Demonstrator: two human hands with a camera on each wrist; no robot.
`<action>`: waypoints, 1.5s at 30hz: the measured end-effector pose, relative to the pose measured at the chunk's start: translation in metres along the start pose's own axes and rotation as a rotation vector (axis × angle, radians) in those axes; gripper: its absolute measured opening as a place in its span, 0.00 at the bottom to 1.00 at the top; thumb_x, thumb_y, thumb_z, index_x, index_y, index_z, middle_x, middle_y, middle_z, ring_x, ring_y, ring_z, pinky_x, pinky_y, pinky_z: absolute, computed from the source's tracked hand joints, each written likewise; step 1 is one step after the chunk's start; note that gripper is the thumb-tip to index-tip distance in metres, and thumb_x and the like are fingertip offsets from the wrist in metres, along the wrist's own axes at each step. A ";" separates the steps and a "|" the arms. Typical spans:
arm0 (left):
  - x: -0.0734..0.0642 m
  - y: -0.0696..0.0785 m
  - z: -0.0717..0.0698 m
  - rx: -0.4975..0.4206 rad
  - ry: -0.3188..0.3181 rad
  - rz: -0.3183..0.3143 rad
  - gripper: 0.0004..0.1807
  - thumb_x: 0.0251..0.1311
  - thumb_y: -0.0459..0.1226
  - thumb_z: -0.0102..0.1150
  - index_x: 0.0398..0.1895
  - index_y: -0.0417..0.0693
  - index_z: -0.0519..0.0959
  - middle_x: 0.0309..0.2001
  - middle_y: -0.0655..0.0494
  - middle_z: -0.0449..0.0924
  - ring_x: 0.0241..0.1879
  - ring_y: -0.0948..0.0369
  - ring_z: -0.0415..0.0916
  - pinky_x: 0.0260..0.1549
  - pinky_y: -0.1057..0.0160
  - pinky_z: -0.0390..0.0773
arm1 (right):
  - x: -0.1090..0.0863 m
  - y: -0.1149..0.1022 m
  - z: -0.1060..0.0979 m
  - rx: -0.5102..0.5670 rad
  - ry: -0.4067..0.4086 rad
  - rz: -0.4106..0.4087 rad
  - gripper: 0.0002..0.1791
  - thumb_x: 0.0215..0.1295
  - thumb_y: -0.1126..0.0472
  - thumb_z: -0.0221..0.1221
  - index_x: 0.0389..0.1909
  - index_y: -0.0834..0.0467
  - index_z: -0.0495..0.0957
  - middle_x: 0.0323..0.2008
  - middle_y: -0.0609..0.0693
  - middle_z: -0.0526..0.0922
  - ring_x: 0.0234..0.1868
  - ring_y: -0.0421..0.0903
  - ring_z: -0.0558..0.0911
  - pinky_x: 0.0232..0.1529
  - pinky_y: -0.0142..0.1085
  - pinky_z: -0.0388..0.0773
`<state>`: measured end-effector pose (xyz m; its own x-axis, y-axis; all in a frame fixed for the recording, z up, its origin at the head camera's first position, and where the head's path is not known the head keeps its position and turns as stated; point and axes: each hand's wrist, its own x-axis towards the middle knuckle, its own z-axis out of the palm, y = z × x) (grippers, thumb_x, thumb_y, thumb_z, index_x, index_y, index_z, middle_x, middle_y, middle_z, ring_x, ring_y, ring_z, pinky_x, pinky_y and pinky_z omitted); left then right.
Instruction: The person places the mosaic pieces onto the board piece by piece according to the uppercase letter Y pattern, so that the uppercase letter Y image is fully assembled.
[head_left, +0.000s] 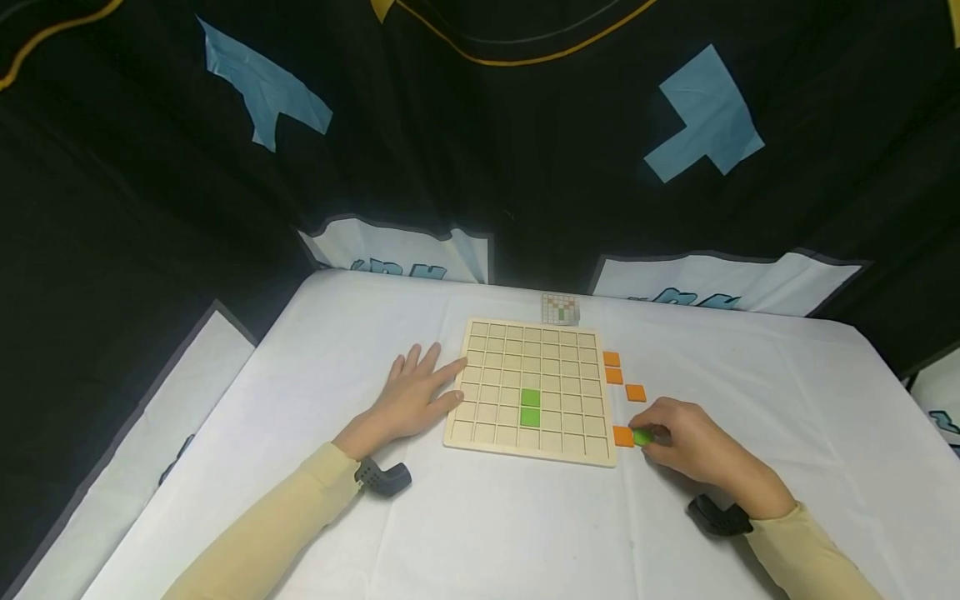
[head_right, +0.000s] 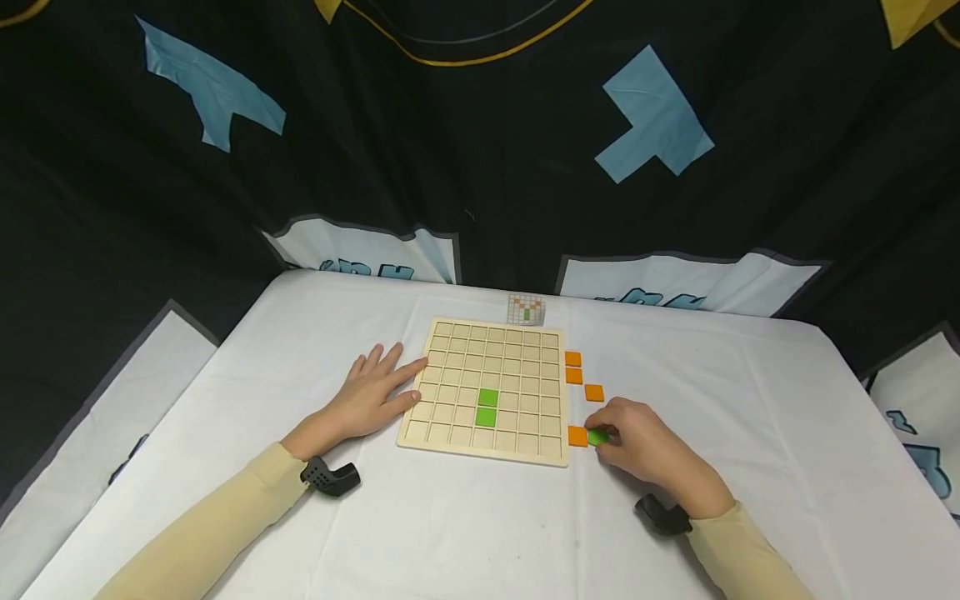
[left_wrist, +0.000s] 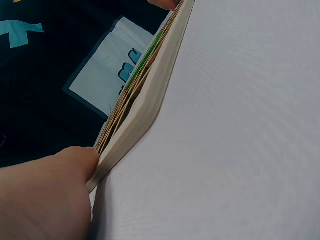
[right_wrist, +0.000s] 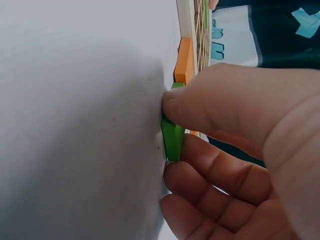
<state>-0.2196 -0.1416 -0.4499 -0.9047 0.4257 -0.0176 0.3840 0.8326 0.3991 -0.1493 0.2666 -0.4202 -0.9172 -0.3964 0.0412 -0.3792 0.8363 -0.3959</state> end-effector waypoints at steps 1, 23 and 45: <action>0.000 0.000 0.000 0.000 0.000 0.000 0.33 0.75 0.53 0.46 0.79 0.56 0.62 0.81 0.32 0.45 0.80 0.30 0.34 0.76 0.29 0.36 | 0.000 0.000 0.000 0.000 0.000 0.000 0.16 0.51 0.71 0.71 0.43 0.59 0.88 0.38 0.45 0.86 0.34 0.36 0.75 0.36 0.31 0.78; -0.001 0.001 -0.001 -0.002 0.000 0.003 0.33 0.74 0.53 0.47 0.79 0.55 0.63 0.81 0.32 0.46 0.80 0.30 0.35 0.75 0.28 0.38 | 0.002 0.001 0.002 0.012 0.013 0.009 0.16 0.50 0.71 0.69 0.43 0.59 0.88 0.37 0.45 0.86 0.33 0.37 0.74 0.35 0.31 0.77; 0.000 0.002 -0.002 0.003 -0.009 -0.006 0.33 0.75 0.53 0.47 0.79 0.56 0.62 0.81 0.32 0.45 0.80 0.30 0.34 0.76 0.29 0.36 | 0.006 0.000 -0.002 0.004 0.052 0.027 0.15 0.51 0.69 0.71 0.42 0.60 0.88 0.34 0.45 0.83 0.32 0.39 0.72 0.32 0.30 0.74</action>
<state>-0.2194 -0.1407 -0.4476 -0.9052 0.4240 -0.0277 0.3795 0.8360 0.3964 -0.1552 0.2654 -0.4179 -0.9322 -0.3536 0.0776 -0.3538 0.8448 -0.4014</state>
